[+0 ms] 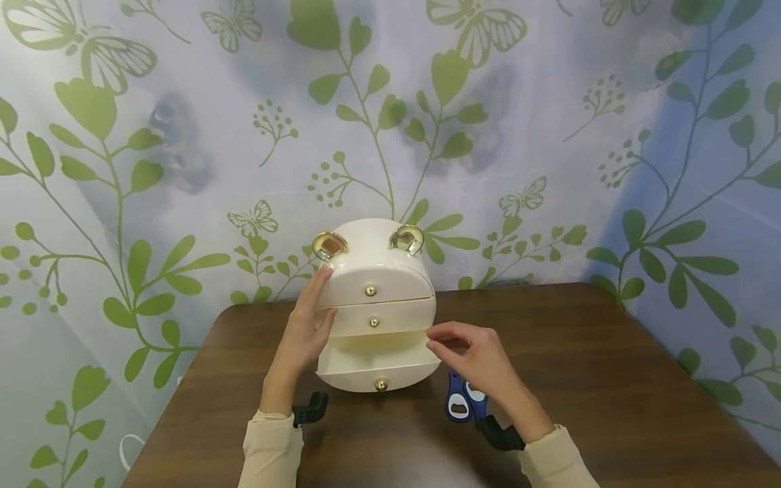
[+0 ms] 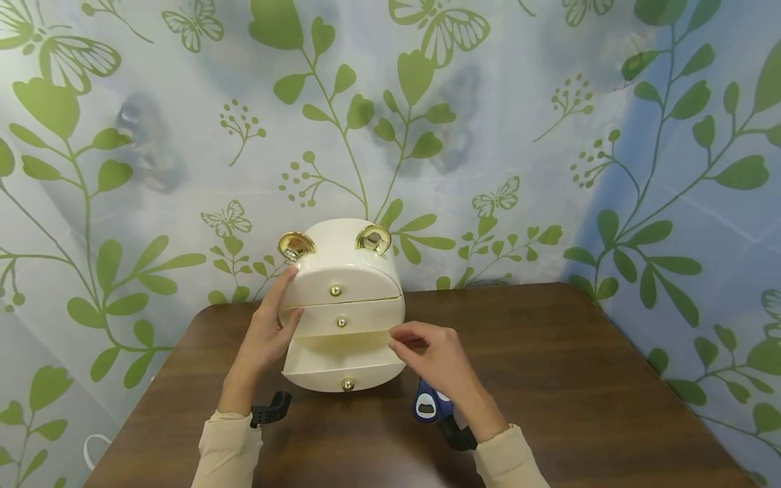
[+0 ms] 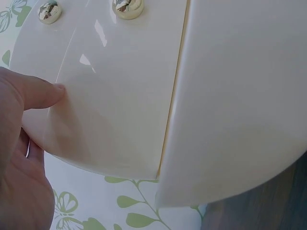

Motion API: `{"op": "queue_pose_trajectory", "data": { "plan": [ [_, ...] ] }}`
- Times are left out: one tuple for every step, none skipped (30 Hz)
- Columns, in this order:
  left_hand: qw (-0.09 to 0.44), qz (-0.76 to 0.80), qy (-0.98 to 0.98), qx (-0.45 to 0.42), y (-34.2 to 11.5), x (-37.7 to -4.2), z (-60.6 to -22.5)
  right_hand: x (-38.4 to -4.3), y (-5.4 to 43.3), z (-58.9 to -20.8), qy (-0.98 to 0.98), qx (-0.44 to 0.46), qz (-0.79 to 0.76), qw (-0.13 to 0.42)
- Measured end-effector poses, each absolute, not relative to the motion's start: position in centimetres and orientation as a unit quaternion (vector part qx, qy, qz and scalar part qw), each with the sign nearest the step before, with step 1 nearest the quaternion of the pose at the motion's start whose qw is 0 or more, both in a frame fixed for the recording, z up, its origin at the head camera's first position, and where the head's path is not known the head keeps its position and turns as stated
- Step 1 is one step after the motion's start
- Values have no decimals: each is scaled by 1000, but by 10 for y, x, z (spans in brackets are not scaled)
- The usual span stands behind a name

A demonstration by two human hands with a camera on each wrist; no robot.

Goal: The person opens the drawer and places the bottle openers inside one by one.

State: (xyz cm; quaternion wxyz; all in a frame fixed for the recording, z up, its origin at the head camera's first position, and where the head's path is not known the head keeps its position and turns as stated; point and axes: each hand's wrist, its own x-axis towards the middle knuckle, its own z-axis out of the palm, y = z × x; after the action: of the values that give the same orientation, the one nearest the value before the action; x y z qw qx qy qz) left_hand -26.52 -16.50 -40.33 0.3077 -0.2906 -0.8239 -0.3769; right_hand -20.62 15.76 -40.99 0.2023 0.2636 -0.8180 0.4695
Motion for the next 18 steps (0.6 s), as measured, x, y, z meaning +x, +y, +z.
{"op": "queue_pose_trajectory", "data": {
  "plan": [
    [307, -377, -824, -290, -165, -265, -403, -207, 162, -409, -821, 260, 466, 201],
    [306, -378, -825, -289, -165, -265, -403, -208, 166, -408, -825, 255, 462, 200],
    [306, -378, -825, -289, -165, -265, -404, -210, 170, -408, -830, 252, 457, 199],
    [306, -378, -825, -288, -165, -265, -404, -211, 174, -408, -834, 248, 452, 198],
    [305, -378, -826, -287, -165, -265, -404, -212, 177, -408, -839, 244, 446, 195],
    [305, -377, -827, -285, -165, -265, -404, -214, 180, -409, -844, 239, 440, 193],
    [304, -378, -827, -285, -165, -265, -404, -215, 183, -410, -849, 235, 434, 190],
    [303, -379, -827, -284, -165, -264, -403, -216, 186, -410, -854, 231, 428, 186],
    [303, -380, -827, -283, -165, -264, -403, -217, 189, -411, -858, 230, 424, 179],
    [301, -382, -827, -282, -165, -264, -403, -218, 191, -412, -863, 228, 417, 173],
    [300, -382, -828, -281, -165, -264, -403, -219, 194, -413, -867, 229, 411, 164],
    [299, -383, -828, -280, -165, -264, -403, -220, 197, -414, -870, 231, 407, 157],
    [299, -382, -829, -279, -164, -263, -402, -220, 200, -414, -874, 232, 401, 149],
    [298, -381, -830, -278, -164, -263, -402, -221, 203, -415, -877, 233, 395, 141],
    [297, -380, -831, -277, -164, -263, -402, -222, 207, -417, -881, 235, 389, 133],
    [296, -379, -832, -276, -164, -263, -402, -222, 210, -418, -885, 235, 382, 125],
    [295, -379, -833, -276, -164, -263, -402, -223, 213, -419, -888, 234, 379, 116],
    [295, -379, -833, -275, -164, -263, -402, -224, 215, -420, -890, 232, 377, 107]
  ]
}}
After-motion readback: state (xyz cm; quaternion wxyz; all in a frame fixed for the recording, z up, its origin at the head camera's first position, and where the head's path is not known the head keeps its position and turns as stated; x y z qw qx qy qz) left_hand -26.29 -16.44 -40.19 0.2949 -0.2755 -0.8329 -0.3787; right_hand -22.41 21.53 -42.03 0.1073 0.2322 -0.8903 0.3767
